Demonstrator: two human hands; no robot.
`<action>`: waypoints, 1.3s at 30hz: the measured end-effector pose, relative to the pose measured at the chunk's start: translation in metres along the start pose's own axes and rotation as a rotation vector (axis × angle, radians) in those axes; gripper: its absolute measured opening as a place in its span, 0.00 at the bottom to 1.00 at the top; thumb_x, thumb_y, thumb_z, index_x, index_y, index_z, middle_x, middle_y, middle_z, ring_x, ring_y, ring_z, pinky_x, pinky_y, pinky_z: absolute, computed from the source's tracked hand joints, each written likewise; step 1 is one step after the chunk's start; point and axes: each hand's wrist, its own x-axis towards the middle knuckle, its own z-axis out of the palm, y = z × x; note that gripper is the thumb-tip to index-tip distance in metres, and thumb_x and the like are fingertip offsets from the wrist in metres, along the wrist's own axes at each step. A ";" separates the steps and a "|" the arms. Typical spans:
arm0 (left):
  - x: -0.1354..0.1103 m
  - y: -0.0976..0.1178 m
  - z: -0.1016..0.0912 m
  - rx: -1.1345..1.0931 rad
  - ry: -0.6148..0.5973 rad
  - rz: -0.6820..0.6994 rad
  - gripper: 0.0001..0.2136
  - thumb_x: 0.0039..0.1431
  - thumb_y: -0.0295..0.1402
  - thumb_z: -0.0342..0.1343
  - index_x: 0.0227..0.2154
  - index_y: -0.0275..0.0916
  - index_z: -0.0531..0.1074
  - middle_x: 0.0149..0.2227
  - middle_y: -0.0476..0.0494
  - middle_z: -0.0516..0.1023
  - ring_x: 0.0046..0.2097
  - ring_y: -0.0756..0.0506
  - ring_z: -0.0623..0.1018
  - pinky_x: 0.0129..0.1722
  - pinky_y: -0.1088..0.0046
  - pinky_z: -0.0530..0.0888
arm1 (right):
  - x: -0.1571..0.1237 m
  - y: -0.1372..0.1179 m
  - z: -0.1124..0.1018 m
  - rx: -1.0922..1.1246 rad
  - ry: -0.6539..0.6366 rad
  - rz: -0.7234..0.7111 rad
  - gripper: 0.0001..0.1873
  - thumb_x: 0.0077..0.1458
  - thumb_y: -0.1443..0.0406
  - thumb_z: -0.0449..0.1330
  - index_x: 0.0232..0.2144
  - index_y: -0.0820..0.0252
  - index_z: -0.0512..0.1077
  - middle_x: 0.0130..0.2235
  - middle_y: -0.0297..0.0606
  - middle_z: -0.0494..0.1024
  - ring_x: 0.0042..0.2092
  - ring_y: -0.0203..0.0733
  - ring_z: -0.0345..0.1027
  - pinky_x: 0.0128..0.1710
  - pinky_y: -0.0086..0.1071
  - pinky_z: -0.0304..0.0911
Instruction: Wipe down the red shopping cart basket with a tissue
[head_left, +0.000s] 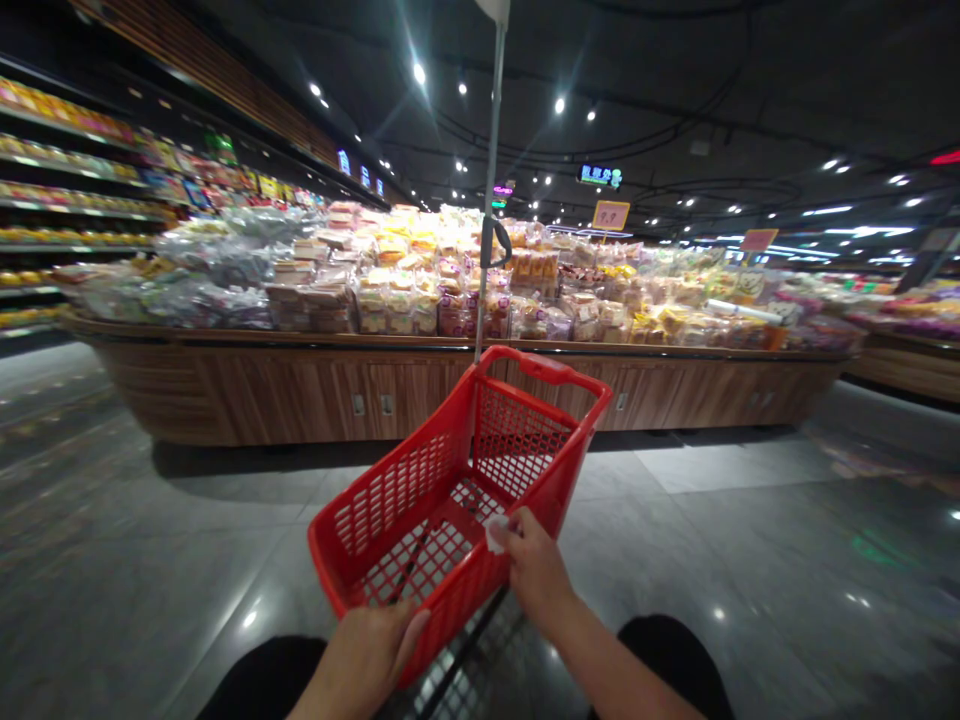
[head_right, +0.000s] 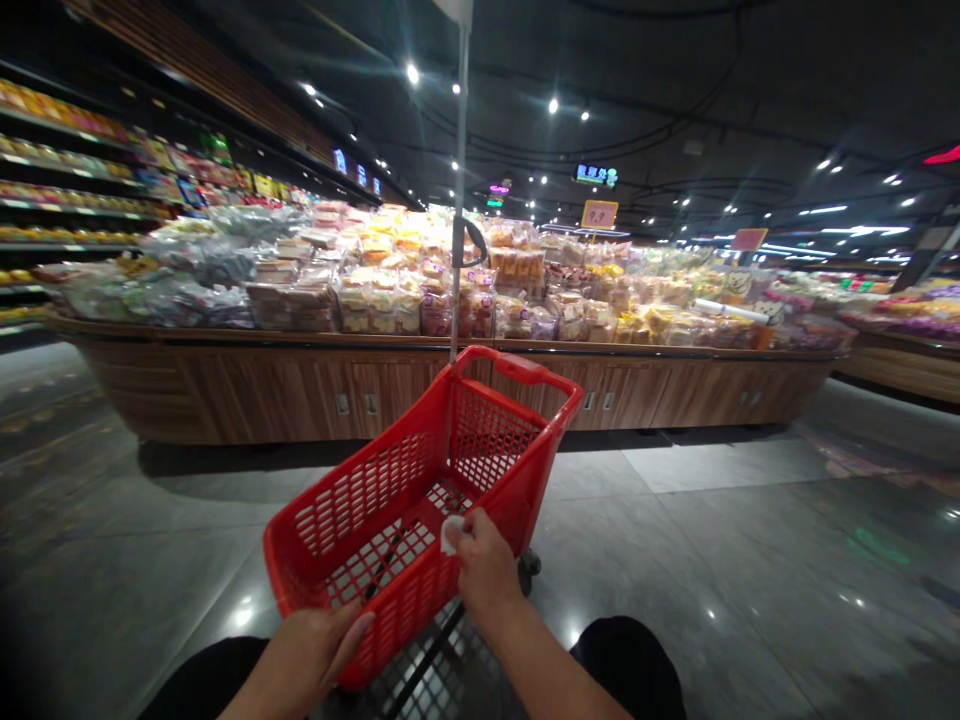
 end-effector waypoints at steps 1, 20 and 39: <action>-0.001 -0.001 -0.001 -0.001 -0.008 -0.001 0.24 0.66 0.41 0.29 0.31 0.41 0.71 0.29 0.44 0.79 0.32 0.45 0.79 0.31 0.73 0.68 | 0.005 0.007 -0.003 -0.003 0.033 0.039 0.18 0.57 0.73 0.48 0.41 0.54 0.74 0.38 0.38 0.69 0.38 0.39 0.65 0.39 0.27 0.61; 0.060 0.061 -0.019 0.061 -0.017 -0.172 0.21 0.65 0.36 0.31 0.41 0.36 0.70 0.34 0.35 0.80 0.38 0.39 0.80 0.36 0.63 0.72 | 0.016 0.017 -0.002 0.027 0.141 0.056 0.22 0.54 0.77 0.48 0.44 0.55 0.74 0.39 0.39 0.69 0.39 0.40 0.65 0.41 0.29 0.62; 0.044 0.045 -0.021 0.065 -0.050 -0.197 0.21 0.65 0.38 0.30 0.40 0.38 0.69 0.32 0.38 0.80 0.38 0.40 0.80 0.35 0.65 0.71 | 0.033 0.044 -0.029 -0.126 0.175 0.152 0.21 0.54 0.77 0.47 0.41 0.55 0.75 0.39 0.38 0.69 0.38 0.39 0.66 0.38 0.27 0.62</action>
